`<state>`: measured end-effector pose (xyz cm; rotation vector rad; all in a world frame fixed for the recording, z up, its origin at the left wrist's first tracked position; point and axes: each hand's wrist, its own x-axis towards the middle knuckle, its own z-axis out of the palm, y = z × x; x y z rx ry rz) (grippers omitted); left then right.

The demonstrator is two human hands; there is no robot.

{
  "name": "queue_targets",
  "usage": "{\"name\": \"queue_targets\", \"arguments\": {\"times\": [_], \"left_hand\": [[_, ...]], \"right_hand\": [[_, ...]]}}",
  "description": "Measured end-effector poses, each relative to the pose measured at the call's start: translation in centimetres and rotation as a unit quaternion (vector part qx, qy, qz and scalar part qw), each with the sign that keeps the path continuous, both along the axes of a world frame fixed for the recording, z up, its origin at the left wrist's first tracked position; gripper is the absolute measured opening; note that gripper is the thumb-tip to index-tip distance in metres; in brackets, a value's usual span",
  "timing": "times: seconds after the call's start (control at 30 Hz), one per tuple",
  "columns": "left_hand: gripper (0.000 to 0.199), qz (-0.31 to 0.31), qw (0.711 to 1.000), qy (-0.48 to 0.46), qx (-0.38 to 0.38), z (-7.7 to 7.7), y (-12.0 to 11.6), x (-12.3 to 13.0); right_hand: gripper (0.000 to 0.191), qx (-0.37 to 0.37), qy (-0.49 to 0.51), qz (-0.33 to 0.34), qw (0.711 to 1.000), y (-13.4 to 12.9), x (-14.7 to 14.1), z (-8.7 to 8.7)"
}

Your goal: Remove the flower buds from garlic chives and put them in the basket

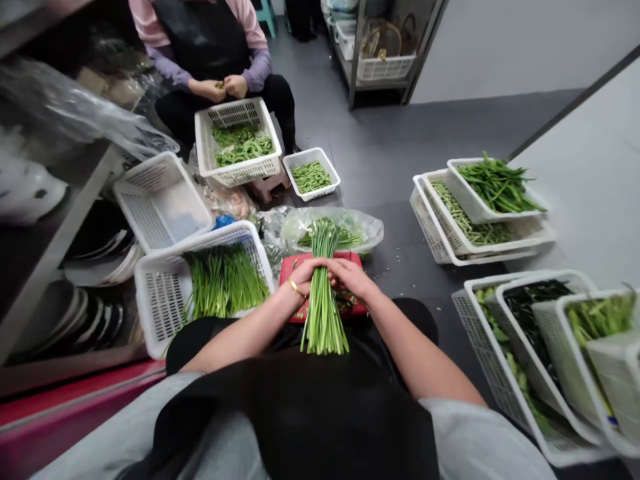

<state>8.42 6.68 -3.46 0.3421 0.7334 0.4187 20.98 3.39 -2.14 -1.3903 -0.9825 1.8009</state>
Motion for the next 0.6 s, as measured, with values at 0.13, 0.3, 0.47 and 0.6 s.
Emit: {"name": "queue_targets", "arguments": {"times": [0.13, 0.3, 0.47, 0.6], "left_hand": [[0.017, -0.06, 0.991, -0.044, 0.115, 3.8, -0.9, -3.1], [0.034, -0.098, 0.957, -0.084, 0.261, 7.7, -2.9, -6.0], [0.037, -0.096, 0.949, -0.087, 0.287, 8.7, -4.1, -6.1], [0.037, -0.065, 0.95, -0.038, 0.303, 8.3, -4.7, -7.3]], "right_hand": [[0.056, 0.109, -0.032, 0.002, 0.994, -2.0, -0.8, 3.2], [0.043, 0.369, -0.237, -0.196, 0.877, -4.4, 2.0, 9.0], [0.055, 0.446, -0.234, -0.088, 0.86, -5.6, 1.6, 10.2], [0.053, 0.229, -0.082, 0.122, 0.962, -5.6, 3.2, 8.4]]}}
